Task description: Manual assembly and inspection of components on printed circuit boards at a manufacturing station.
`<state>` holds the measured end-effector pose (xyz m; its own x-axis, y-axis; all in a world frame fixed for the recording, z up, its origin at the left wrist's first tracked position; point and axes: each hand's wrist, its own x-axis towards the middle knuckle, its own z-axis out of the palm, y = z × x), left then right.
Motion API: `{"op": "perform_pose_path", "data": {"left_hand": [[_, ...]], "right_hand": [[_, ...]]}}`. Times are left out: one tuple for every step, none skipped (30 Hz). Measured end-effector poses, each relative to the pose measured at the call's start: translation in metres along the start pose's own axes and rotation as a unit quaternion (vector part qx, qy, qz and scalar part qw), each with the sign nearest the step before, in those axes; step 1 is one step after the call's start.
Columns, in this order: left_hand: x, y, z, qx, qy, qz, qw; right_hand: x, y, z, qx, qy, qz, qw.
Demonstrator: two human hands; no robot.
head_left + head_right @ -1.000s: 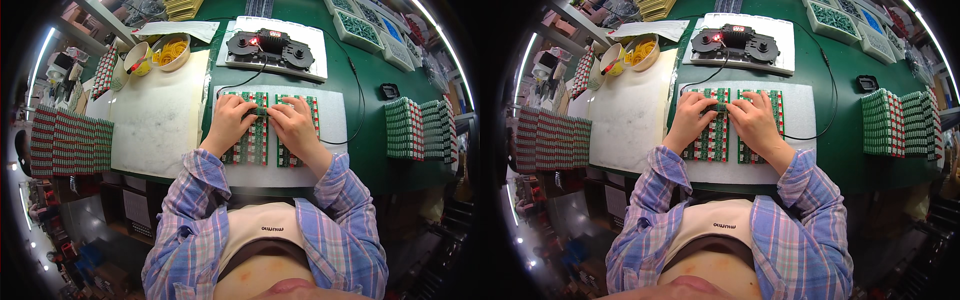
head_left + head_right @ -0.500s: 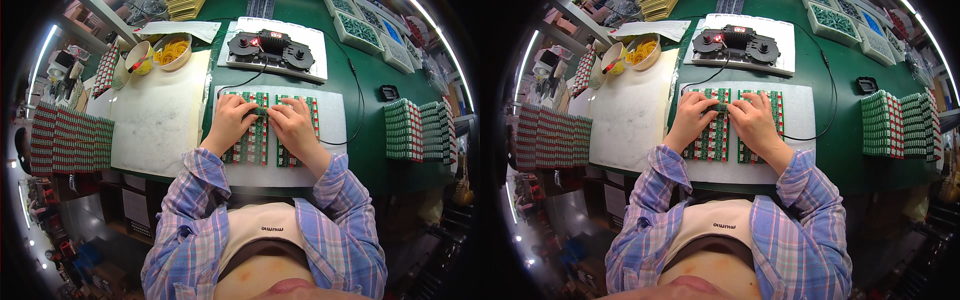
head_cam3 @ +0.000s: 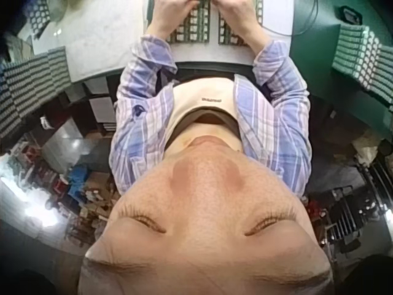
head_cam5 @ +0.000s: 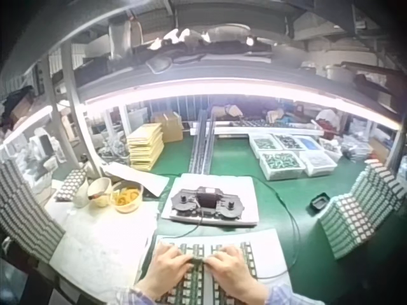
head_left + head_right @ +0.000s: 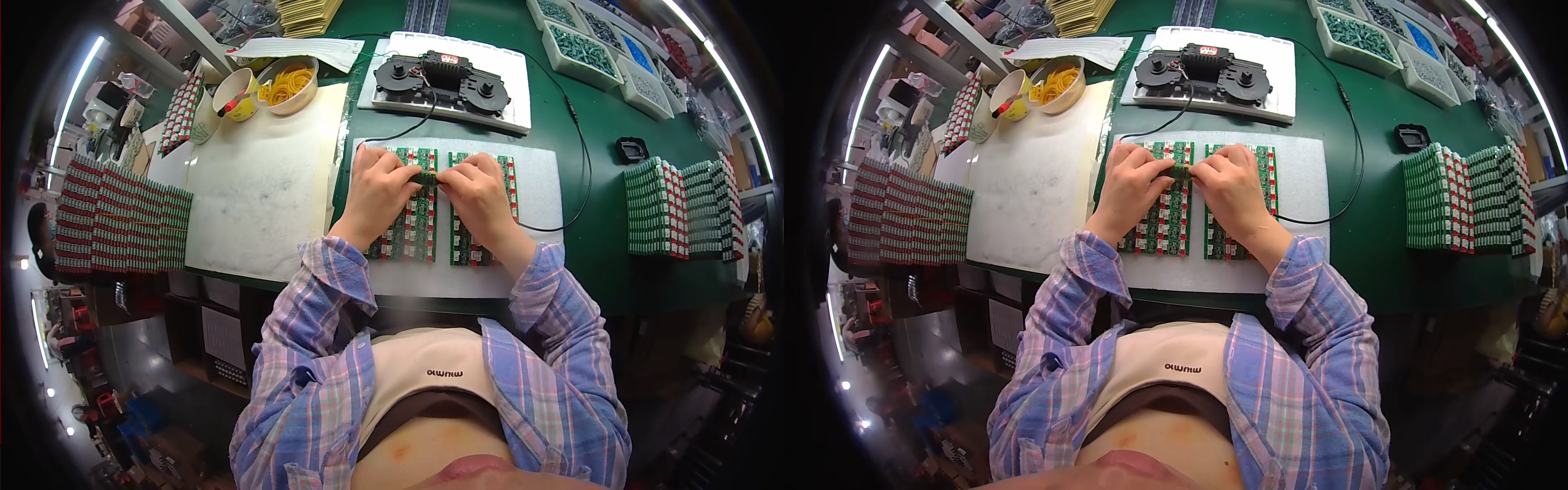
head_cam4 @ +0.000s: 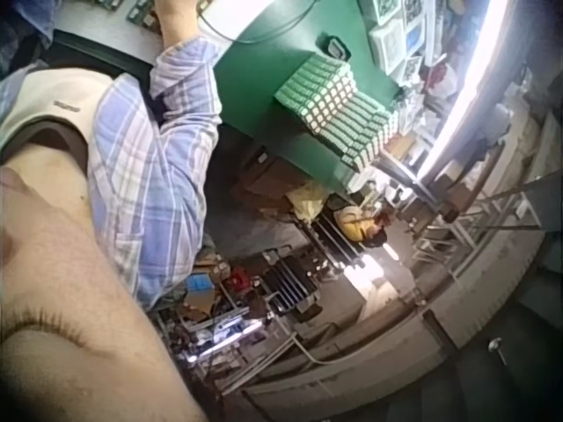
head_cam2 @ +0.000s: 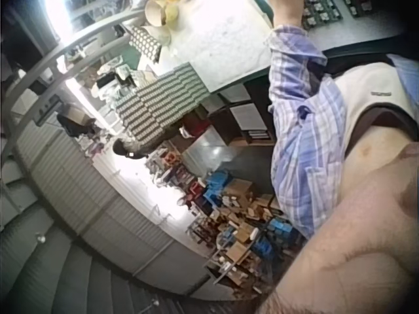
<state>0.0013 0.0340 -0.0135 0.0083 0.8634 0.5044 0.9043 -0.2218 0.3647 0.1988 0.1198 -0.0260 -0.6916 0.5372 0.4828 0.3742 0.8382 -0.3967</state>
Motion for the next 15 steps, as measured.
{"op": "perform_pose_path", "data": {"left_hand": [[0.001, 0.000, -0.001, 0.001, 0.000, 0.001, 1.000], [0.002, 0.001, -0.002, 0.002, 0.002, 0.001, 1.000], [0.005, 0.001, -0.002, 0.011, 0.010, 0.001, 1.000], [0.009, 0.001, -0.002, 0.020, 0.018, 0.001, 1.000], [0.013, 0.000, -0.002, 0.029, 0.026, 0.001, 0.999], [0.015, 0.000, -0.003, 0.038, 0.034, 0.002, 0.999], [0.015, -0.001, -0.001, 0.038, 0.035, 0.003, 0.999], [0.014, -0.004, 0.003, 0.032, 0.037, -0.002, 0.999], [0.013, -0.006, 0.006, 0.026, 0.039, -0.006, 0.999], [0.012, -0.008, 0.010, 0.019, 0.040, -0.010, 0.999], [0.011, -0.010, 0.013, 0.013, 0.042, -0.014, 0.999], [0.011, -0.011, 0.014, 0.012, 0.041, -0.014, 0.999], [0.012, -0.011, 0.015, 0.003, 0.037, -0.016, 0.999], [0.012, -0.012, 0.015, -0.005, 0.033, -0.018, 0.999], [0.012, -0.012, 0.016, -0.013, 0.029, -0.020, 0.999]], "right_hand": [[0.000, 0.001, 0.000, 0.013, 0.009, -0.002, 1.000], [0.001, -0.001, 0.000, 0.013, 0.010, -0.004, 1.000], [0.001, -0.003, 0.000, -0.001, 0.026, -0.006, 1.000], [0.002, -0.004, 0.000, -0.016, 0.043, -0.008, 0.999], [0.003, -0.006, 0.000, -0.031, 0.059, -0.009, 0.998], [0.003, -0.007, 0.000, -0.046, 0.075, -0.011, 0.996], [0.003, -0.006, 0.001, -0.047, 0.076, -0.011, 0.996], [0.002, -0.005, 0.003, -0.059, 0.066, -0.009, 0.996], [0.001, -0.004, 0.005, -0.072, 0.056, -0.006, 0.996], [0.001, -0.002, 0.006, -0.086, 0.046, -0.003, 0.995], [0.000, -0.001, 0.008, -0.099, 0.036, 0.000, 0.994], [-0.001, -0.002, 0.007, -0.099, 0.036, 0.002, 0.994], [-0.001, -0.002, 0.006, -0.108, 0.031, 0.001, 0.994], [-0.001, -0.003, 0.005, -0.117, 0.027, 0.000, 0.993], [-0.001, -0.004, 0.004, -0.125, 0.023, -0.001, 0.992]]}}
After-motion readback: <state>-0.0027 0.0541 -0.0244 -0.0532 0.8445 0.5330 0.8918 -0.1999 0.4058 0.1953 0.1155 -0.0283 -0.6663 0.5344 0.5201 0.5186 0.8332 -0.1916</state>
